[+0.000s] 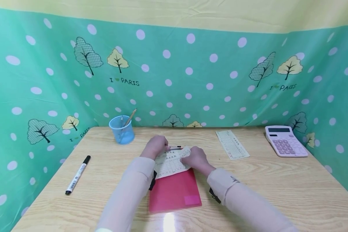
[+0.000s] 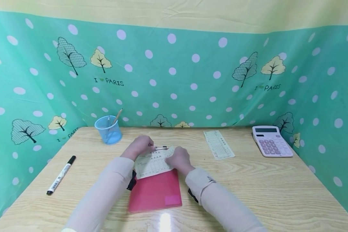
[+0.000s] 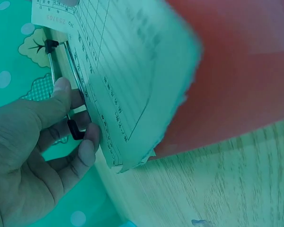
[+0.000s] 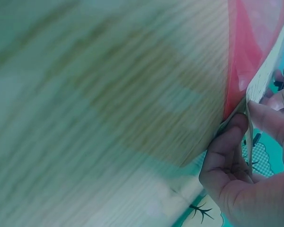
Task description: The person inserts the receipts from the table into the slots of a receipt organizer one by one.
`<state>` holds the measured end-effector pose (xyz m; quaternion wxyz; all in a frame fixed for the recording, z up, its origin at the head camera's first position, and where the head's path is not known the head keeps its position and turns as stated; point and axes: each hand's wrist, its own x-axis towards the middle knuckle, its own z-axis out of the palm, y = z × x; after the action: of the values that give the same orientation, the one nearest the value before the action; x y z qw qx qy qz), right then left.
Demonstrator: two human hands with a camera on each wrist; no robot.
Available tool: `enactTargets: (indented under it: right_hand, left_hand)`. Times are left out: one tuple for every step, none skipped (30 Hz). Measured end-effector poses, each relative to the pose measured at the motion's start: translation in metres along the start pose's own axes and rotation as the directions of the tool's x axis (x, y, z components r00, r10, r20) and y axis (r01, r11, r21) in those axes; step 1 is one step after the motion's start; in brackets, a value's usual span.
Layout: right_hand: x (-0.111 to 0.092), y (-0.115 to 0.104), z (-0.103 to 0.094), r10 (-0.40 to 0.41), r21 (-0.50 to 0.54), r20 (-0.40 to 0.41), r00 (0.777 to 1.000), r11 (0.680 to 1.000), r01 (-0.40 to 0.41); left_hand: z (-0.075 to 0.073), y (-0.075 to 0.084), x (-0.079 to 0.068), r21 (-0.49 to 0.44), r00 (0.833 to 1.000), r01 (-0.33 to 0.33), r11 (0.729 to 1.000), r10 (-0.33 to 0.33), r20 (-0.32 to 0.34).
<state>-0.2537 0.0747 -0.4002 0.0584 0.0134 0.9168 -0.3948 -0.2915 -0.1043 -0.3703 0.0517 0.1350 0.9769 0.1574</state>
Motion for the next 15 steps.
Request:
enactTargets:
  right_hand:
    - [0.0002, -0.0004, 0.0003, 0.002, -0.005, -0.005, 1.000, 1.000, -0.002]
    - [0.0005, -0.0007, 0.0006, 0.004, -0.008, -0.010, 1.000, 1.000, -0.004]
    - [0.0008, -0.0012, 0.0008, 0.009, -0.017, -0.015, 1.000, 1.000, -0.009]
    - [0.0012, -0.0015, 0.0010, 0.015, -0.025, -0.021, 1.000, 1.000, -0.015]
    - [0.0016, -0.0019, 0.0013, 0.020, -0.032, -0.025, 0.999, 0.999, -0.021]
    - [0.0022, -0.0021, 0.0015, 0.024, -0.040, -0.031, 0.999, 0.999, -0.025]
    - [0.0023, -0.0025, 0.0017, 0.028, -0.047, -0.035, 0.999, 0.998, -0.029]
    - [0.0027, -0.0026, 0.0019, 0.028, -0.055, -0.040, 0.999, 0.998, -0.031]
    - [0.0029, -0.0027, 0.0020, 0.031, -0.061, -0.045, 0.998, 0.998, -0.033]
    - [0.0032, -0.0027, 0.0021, 0.031, -0.064, -0.049, 0.998, 0.997, -0.034]
    - [0.0033, -0.0028, 0.0023, 0.029, -0.068, -0.053, 0.998, 0.997, -0.033]
    - [0.0032, -0.0030, 0.0023, 0.029, -0.071, -0.057, 0.998, 0.997, -0.033]
    - [0.0032, -0.0032, 0.0024, 0.027, -0.073, -0.061, 0.998, 0.997, -0.032]
    - [0.0033, -0.0032, 0.0026, 0.027, -0.071, -0.064, 0.998, 0.997, -0.032]
    - [0.0033, -0.0034, 0.0027, 0.032, -0.068, -0.065, 0.997, 0.997, -0.036]
  left_hand:
    - [-0.0004, -0.0001, 0.0001, 0.008, 1.000, -0.003, 1.000, 0.003, -0.001]
    - [-0.0008, -0.0003, 0.0004, 0.016, 1.000, -0.003, 1.000, 0.003, -0.001]
    - [-0.0014, -0.0002, 0.0003, 0.025, 1.000, -0.005, 1.000, 0.005, -0.001]
    - [-0.0017, -0.0005, 0.0006, 0.034, 1.000, -0.005, 0.999, 0.005, -0.001]
    - [-0.0017, -0.0008, 0.0011, 0.045, 1.000, -0.005, 0.999, 0.005, -0.002]
    - [-0.0020, -0.0008, 0.0012, 0.051, 1.000, -0.006, 0.999, 0.006, -0.003]
    - [-0.0021, -0.0009, 0.0014, 0.053, 1.000, -0.005, 0.999, 0.006, -0.002]
    - [-0.0023, -0.0009, 0.0015, 0.055, 1.000, -0.004, 0.998, 0.004, -0.002]
    - [-0.0023, -0.0009, 0.0015, 0.061, 1.000, -0.004, 0.998, 0.005, -0.004]
    - [-0.0021, -0.0009, 0.0016, 0.066, 1.000, -0.004, 0.998, 0.005, -0.007]
    - [-0.0021, -0.0008, 0.0015, 0.068, 1.000, -0.002, 0.998, 0.003, -0.007]
    - [-0.0021, -0.0006, 0.0013, 0.068, 1.000, 0.000, 0.998, 0.000, -0.007]
    - [-0.0021, -0.0005, 0.0012, 0.067, 1.000, 0.002, 0.998, -0.002, -0.007]
    - [-0.0020, -0.0005, 0.0012, 0.063, 1.000, 0.004, 0.998, -0.004, -0.006]
    - [-0.0019, -0.0005, 0.0012, 0.057, 1.000, 0.005, 0.998, -0.005, -0.003]
